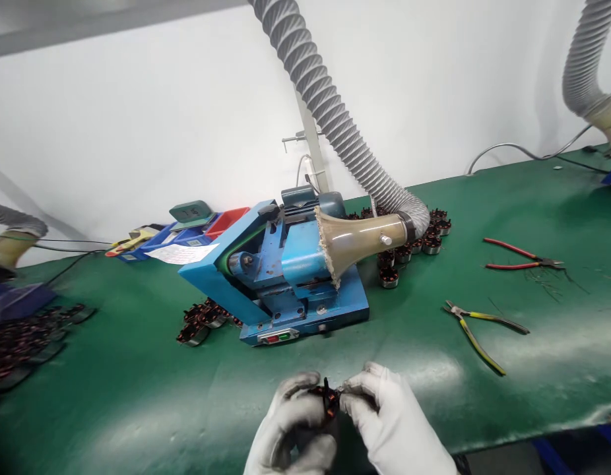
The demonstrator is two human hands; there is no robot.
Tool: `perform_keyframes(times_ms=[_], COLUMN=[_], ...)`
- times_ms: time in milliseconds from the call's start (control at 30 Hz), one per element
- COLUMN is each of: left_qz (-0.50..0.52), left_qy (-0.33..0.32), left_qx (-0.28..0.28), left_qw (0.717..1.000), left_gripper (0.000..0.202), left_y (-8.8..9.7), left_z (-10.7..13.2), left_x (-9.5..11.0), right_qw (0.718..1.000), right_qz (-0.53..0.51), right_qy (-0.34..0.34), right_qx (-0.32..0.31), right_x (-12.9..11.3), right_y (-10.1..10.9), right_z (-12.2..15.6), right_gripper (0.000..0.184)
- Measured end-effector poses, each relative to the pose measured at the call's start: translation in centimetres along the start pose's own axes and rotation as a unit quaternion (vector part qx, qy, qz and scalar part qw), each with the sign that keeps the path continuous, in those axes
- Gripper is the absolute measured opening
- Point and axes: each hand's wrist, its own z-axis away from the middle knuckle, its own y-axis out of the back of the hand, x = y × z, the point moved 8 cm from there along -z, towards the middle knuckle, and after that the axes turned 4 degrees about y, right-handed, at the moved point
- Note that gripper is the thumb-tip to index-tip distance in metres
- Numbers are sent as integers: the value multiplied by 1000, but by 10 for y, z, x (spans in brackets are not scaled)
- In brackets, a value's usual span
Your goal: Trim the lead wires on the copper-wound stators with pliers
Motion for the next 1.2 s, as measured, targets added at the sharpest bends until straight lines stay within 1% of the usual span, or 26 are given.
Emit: perform_keyframes(times_ms=[33, 67, 100, 133, 200, 233, 300, 367, 400, 467, 533, 567, 600, 667, 700, 733, 767, 800, 833, 900, 933, 967, 1000, 1100, 1167, 1200], left_qz=[-37, -66, -80, -81, -60, -44, -18, -7, -6, -23, -32, -28, -17, 22, 36, 40, 31, 2, -43, -144, -174, -186, -184, -150, -139, -138], left_qy=[-19, -34, -39, -37, -13, 0, -9, -40, -57, -87, -100, -91, -71, -22, -14, -24, -48, -77, -105, -157, -174, -172, -149, -24, 17, 21], left_qx=[26, 37, 27, 3, -51, -66, -71, -57, -47, -9, 12, 1, -27, -115, -152, -173, -174, -155, -121, -54, -52, -71, -102, -185, -210, -220], left_qw=[999, 997, 996, 996, 997, 997, 997, 998, 997, 996, 994, 995, 997, 993, 988, 984, 983, 985, 986, 976, 968, 965, 966, 971, 968, 966], left_gripper=[38, 54, 66, 69, 66, 63, 48, 30, 26, 34, 48, 53, 53, 40, 31, 24, 23, 28, 38, 58, 62, 62, 60, 55, 54, 55], left_y=[3, 4, 3, 0, -7, -9, -11, -10, -9, -5, -1, -2, -5, -17, -23, -27, -30, -30, -30, -30, -34, -40, -44, -49, -47, -46], left_z=[1, 1, 0, -1, -2, -3, -3, -1, 0, 3, 3, 1, -2, -5, -5, -5, -4, -2, -1, 4, 5, 5, 3, -8, -13, -15], left_x=[1, 0, -3, -7, -18, -21, -20, -13, -9, -3, 0, -2, -6, -14, -16, -16, -17, -18, -20, -26, -29, -34, -39, -52, -50, -47], right_qw=[999, 996, 990, 982, 962, 958, 971, 990, 994, 993, 985, 981, 979, 987, 992, 995, 995, 992, 986, 968, 960, 957, 958, 963, 953, 942], right_qz=[-36, -73, -110, -148, -210, -220, -180, -96, -68, -72, -117, -136, -143, -114, -88, -67, -62, -77, -99, -124, -117, -96, -63, 41, 115, 147], right_qy=[-21, -44, -69, -96, -148, -156, -132, -80, -63, -66, -93, -106, -111, -96, -82, -72, -75, -93, -118, -155, -158, -149, -131, -51, 17, 45], right_qx=[-18, -37, -56, -72, -93, -99, -87, -63, -55, -59, -82, -89, -90, -64, -43, -22, -15, -30, -64, -156, -199, -230, -246, -260, -282, -298], right_x=[0, 0, 1, 3, 10, 13, 15, 11, 10, 9, 10, 11, 12, 13, 14, 15, 19, 26, 32, 42, 45, 46, 47, 41, 36, 35], right_y=[-2, -4, -7, -11, -19, -21, -20, -15, -13, -14, -19, -21, -22, -19, -16, -14, -15, -19, -27, -44, -51, -54, -55, -49, -43, -39], right_z=[-1, -2, -3, -3, 0, 1, 0, -2, -2, -2, -2, -1, -1, -1, -2, -2, -1, 0, 1, 4, 4, 4, 1, -9, -14, -16], right_gripper=[19, 19, 20, 21, 24, 26, 25, 22, 22, 21, 23, 23, 24, 25, 27, 28, 29, 30, 33, 40, 43, 43, 41, 24, 15, 17])
